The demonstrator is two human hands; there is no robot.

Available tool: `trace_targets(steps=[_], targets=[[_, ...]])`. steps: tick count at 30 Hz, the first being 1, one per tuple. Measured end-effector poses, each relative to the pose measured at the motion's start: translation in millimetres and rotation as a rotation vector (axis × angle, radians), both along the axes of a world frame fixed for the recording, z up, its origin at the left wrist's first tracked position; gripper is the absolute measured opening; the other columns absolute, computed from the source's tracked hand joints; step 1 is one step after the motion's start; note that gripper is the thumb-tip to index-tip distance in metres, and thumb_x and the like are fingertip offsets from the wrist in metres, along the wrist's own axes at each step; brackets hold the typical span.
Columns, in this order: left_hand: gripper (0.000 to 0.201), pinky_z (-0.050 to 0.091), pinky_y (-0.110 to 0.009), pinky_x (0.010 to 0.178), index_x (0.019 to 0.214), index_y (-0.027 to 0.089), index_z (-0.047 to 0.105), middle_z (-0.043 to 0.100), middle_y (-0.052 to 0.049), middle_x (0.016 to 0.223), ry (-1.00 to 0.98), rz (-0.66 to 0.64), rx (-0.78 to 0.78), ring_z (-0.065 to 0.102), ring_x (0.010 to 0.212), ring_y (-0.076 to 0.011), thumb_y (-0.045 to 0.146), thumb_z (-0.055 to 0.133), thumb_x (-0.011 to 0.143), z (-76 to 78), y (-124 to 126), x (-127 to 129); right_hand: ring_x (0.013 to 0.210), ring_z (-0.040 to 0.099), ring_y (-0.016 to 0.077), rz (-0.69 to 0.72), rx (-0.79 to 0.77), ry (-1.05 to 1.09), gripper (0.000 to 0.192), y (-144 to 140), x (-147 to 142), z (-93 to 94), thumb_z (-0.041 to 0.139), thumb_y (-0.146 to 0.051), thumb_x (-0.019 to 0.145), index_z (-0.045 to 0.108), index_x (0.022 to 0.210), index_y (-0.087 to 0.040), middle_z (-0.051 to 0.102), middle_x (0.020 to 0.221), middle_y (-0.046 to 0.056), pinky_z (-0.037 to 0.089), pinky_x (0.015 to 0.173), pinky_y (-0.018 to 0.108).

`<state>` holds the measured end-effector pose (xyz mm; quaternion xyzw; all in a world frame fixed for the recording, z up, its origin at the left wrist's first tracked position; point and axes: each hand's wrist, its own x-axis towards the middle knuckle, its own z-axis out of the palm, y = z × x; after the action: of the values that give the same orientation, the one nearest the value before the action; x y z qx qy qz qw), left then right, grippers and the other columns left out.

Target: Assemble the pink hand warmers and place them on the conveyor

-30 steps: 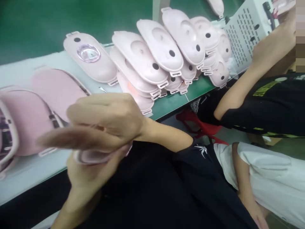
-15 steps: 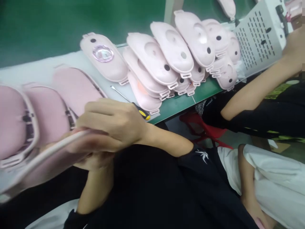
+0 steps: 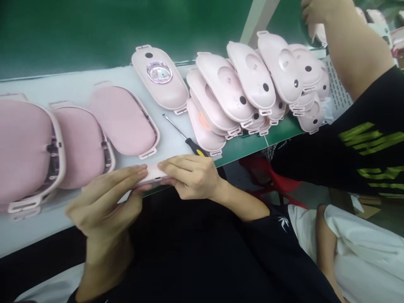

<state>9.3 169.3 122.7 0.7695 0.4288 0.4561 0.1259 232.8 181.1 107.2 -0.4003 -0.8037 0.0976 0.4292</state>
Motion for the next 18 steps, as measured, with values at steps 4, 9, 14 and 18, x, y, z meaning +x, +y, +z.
trace_targets(steps=[4,9,14,18], targets=[[0.048,0.066,-0.037,0.084,0.132,0.026,0.082,0.088,-0.008,0.113,-0.027,0.051,0.100,0.086,0.097,-0.0271,0.003,0.089,0.089,-16.0,-0.9,4.8,0.101,0.086,0.0184,-0.035,0.027,-0.030,0.025,-0.6,-4.8,-0.3,0.065,-0.032,0.113,0.085,0.118,-0.019,0.089,0.105,0.006,0.070,0.090,0.028],[0.051,0.069,-0.036,0.087,0.135,0.027,0.081,0.089,-0.007,0.114,0.023,-0.006,0.125,0.087,0.096,-0.0260,0.004,0.089,0.090,-16.7,2.3,-9.4,0.108,0.085,0.0182,0.044,-0.011,-0.020,0.028,3.8,2.4,10.6,0.071,-0.040,0.111,0.083,0.124,-0.018,0.090,0.115,0.006,0.068,0.096,0.028],[0.044,0.069,-0.038,0.095,0.134,0.025,0.081,0.088,-0.010,0.119,0.130,0.028,0.062,0.086,0.103,-0.0278,0.012,0.091,0.093,-7.1,-0.8,-9.3,0.111,0.085,0.0171,0.059,-0.006,0.004,0.028,1.4,3.2,8.7,0.068,-0.038,0.113,0.083,0.125,-0.018,0.089,0.119,0.006,0.066,0.102,0.028],[0.041,0.068,-0.036,0.087,0.129,0.026,0.082,0.089,-0.007,0.112,0.082,0.079,0.123,0.087,0.096,-0.0265,0.008,0.089,0.093,-9.8,-5.7,6.1,0.108,0.085,0.0171,0.008,-0.034,0.013,0.029,-1.3,-2.0,-2.7,0.067,-0.040,0.114,0.085,0.123,-0.020,0.090,0.112,0.006,0.066,0.098,0.026]])
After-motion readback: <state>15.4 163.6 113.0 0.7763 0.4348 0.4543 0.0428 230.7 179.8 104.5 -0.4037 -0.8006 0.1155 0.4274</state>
